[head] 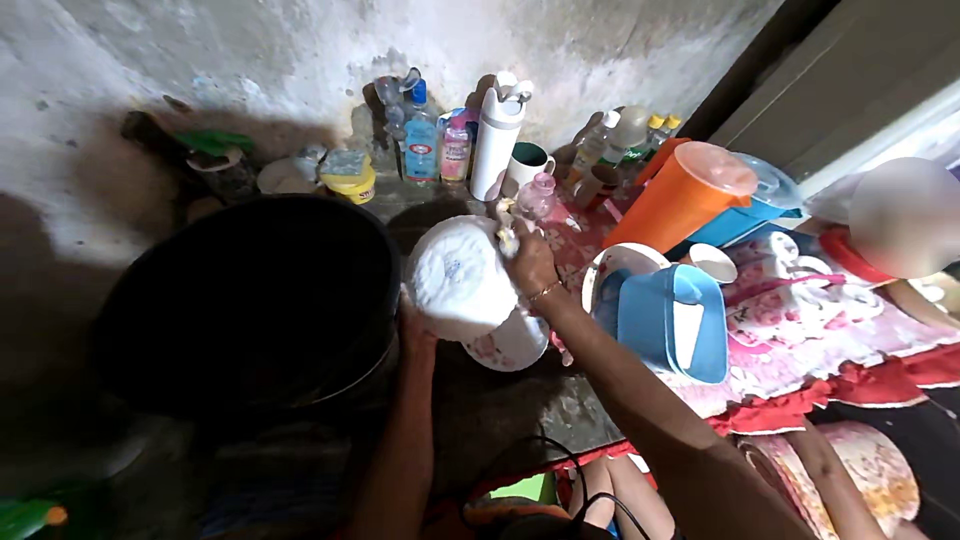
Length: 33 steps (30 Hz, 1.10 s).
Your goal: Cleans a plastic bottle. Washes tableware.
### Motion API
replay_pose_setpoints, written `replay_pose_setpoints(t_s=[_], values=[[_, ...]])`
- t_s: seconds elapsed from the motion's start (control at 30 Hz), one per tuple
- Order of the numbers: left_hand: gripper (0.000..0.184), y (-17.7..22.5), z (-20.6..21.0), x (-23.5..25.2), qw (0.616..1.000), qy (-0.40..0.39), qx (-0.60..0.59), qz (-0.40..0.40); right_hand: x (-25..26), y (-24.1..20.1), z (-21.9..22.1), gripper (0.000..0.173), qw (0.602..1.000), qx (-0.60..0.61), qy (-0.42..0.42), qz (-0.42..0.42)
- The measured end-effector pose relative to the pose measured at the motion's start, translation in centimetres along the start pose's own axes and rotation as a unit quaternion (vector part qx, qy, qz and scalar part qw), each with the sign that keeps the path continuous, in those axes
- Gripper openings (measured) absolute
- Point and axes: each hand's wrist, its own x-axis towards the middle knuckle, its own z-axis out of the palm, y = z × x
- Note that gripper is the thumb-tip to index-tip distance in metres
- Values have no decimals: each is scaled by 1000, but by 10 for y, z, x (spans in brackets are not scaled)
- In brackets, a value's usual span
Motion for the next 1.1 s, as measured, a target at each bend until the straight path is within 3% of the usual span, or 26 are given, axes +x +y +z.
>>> replay_pose_setpoints(t_s=[0.1, 0.23, 0.3, 0.37, 0.43, 0.5, 0.67, 0.8, 0.87, 0.97, 1.03, 1.1], values=[[48, -3, 0, 1, 1000, 30, 7, 0, -23, 12, 26, 56, 993, -63, -7, -95], [49, -1, 5, 0, 995, 66, 70, -28, -55, -4, 32, 69, 961, -119, -194, -157], [47, -1, 1, -6, 986, 63, 154, -18, -67, -19, 42, 63, 939, -107, -251, -210], [45, -14, -14, -6, 985, 13, 170, -4, -74, -28, 62, 50, 932, -82, -224, -273], [43, -17, -18, -1, 982, -22, 187, 2, -62, -47, 68, 44, 936, -95, -220, -258], [35, -5, 0, 1, 970, -4, 242, 11, -30, -57, 62, 46, 944, -111, -234, -206], [47, 23, 27, -20, 965, 49, 256, 10, 41, -21, 32, 48, 985, -89, -133, -57], [46, 12, 15, -5, 973, 99, 210, 6, 21, 5, 30, 65, 991, -3, -117, 72], [45, 6, 10, 1, 978, 96, 187, 4, -13, 2, 41, 73, 991, -15, -131, 35], [41, 5, 9, -1, 977, 66, 203, 15, -54, -20, 61, 59, 972, -66, -192, -120], [33, 2, 8, -4, 981, 53, 185, -6, -57, -35, 76, 49, 959, -71, -194, -194], [31, 8, 13, -8, 977, 41, 207, -4, -31, -45, 70, 51, 951, -86, -235, -180]])
